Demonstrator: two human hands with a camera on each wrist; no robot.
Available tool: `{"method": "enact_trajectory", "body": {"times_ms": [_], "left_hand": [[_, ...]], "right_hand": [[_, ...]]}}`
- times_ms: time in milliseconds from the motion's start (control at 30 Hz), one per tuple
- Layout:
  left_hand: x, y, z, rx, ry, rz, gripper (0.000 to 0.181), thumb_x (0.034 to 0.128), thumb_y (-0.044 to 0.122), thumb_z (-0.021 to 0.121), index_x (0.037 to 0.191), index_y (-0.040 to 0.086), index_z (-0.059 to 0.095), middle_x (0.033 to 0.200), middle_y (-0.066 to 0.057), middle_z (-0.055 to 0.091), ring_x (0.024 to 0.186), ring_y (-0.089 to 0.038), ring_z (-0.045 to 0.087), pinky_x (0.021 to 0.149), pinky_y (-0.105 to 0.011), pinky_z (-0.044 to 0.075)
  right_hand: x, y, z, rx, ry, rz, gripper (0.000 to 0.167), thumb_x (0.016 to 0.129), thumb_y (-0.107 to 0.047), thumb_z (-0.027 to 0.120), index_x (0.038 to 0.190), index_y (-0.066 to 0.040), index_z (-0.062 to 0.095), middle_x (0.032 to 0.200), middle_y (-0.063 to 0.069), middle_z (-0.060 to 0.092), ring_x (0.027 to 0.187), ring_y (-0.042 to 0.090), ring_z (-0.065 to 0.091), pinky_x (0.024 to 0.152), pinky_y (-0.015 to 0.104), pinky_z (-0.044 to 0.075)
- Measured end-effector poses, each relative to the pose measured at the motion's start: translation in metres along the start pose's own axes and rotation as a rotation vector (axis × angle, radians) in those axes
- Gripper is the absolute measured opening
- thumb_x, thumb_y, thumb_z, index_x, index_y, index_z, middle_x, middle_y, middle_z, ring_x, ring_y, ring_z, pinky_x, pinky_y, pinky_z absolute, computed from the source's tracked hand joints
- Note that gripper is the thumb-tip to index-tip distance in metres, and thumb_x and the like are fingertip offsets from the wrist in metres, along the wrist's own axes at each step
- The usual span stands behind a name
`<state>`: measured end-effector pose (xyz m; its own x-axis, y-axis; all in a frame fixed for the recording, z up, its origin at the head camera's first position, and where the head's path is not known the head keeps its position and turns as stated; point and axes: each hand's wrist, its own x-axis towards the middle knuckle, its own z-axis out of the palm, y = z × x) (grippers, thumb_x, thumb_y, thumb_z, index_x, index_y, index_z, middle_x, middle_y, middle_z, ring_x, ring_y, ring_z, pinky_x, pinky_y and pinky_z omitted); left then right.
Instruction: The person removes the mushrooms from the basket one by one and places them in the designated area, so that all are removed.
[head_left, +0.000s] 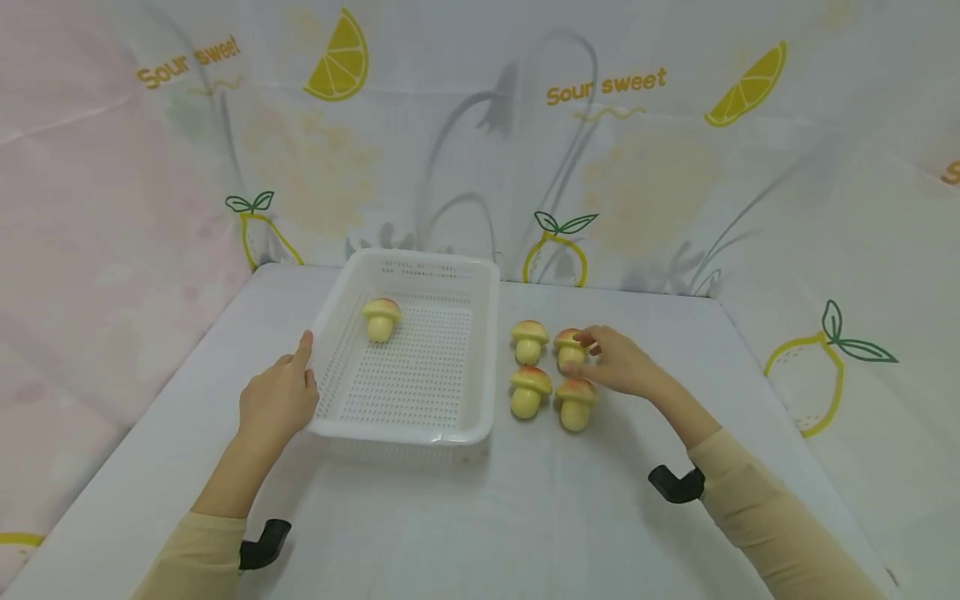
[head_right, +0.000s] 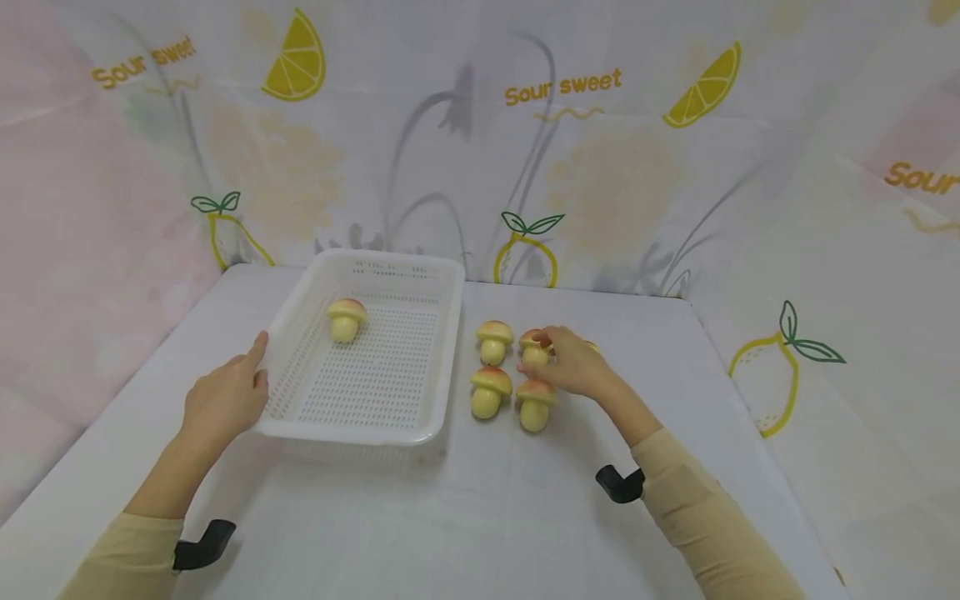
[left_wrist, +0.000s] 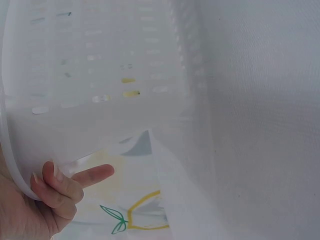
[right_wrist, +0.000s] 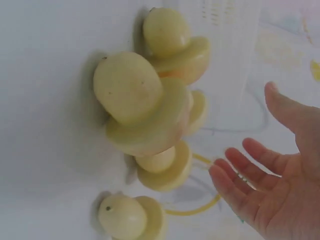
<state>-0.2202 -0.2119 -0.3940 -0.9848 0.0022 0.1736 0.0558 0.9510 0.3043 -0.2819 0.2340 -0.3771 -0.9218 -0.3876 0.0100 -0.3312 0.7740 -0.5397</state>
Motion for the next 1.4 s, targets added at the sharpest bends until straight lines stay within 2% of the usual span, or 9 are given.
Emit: {"method": "enact_trajectory", "body": {"times_ms": [100,167,300,700,967,1400], "left_hand": [[0.0,0.001,0.0,-0.002,0.001,-0.001,0.053,0.0955,0.006,0.043,0.145,-0.008,0.031,0.111,-0.037,0.057,0.042,-0.018,0.036,0.039,-0.029,0.036],[-0.001,0.001,0.0,-0.003,0.002,0.002,0.053,0.0956,0.006,0.043,0.145,-0.008,0.031,0.11,-0.037,0.057,0.043,-0.018,0.036,0.039,-0.029,0.035],[-0.001,0.0,-0.001,-0.003,0.002,0.005,0.053,0.0957,0.006,0.043,0.145,-0.008,0.03,0.111,-0.037,0.057,0.043,-0.017,0.035,0.04,-0.029,0.035],[0.001,-0.001,0.0,-0.001,-0.012,-0.016,0.053,0.096,0.008,0.042,0.146,-0.006,0.029,0.116,-0.036,0.056,0.044,-0.019,0.038,0.041,-0.031,0.037],[0.001,-0.001,0.0,-0.002,-0.01,-0.024,0.054,0.0961,0.008,0.042,0.146,-0.006,0.029,0.114,-0.036,0.057,0.044,-0.02,0.039,0.041,-0.032,0.037],[0.001,-0.001,0.001,-0.009,-0.015,-0.027,0.053,0.0961,0.008,0.042,0.146,-0.006,0.03,0.114,-0.035,0.057,0.044,-0.019,0.038,0.041,-0.031,0.037]], "right_hand": [[0.003,-0.01,-0.002,0.003,0.078,-0.027,0.035,0.09,-0.024,0.068,0.113,0.002,0.061,0.095,0.014,0.063,0.091,0.03,0.06,0.078,0.041,0.049],[0.005,-0.016,-0.003,0.009,0.127,-0.046,0.023,0.091,-0.021,0.067,0.102,-0.001,0.064,0.081,0.007,0.06,0.078,0.022,0.057,0.068,0.034,0.047],[0.007,-0.03,-0.004,0.024,0.19,-0.075,0.014,0.091,-0.019,0.067,0.09,-0.005,0.064,0.068,0.0,0.05,0.064,0.015,0.045,0.058,0.027,0.036],[0.016,-0.069,-0.018,0.07,0.214,-0.129,0.013,0.09,-0.019,0.067,0.089,-0.007,0.063,0.062,0.0,0.051,0.055,0.012,0.044,0.053,0.025,0.036],[0.021,-0.101,-0.029,0.121,0.213,-0.156,0.014,0.091,-0.025,0.067,0.091,-0.012,0.063,0.062,0.0,0.05,0.055,0.013,0.042,0.054,0.026,0.035],[0.036,-0.135,-0.022,0.185,0.179,-0.207,0.011,0.09,-0.022,0.067,0.091,-0.012,0.064,0.06,0.0,0.046,0.054,0.012,0.04,0.057,0.027,0.036]]}}
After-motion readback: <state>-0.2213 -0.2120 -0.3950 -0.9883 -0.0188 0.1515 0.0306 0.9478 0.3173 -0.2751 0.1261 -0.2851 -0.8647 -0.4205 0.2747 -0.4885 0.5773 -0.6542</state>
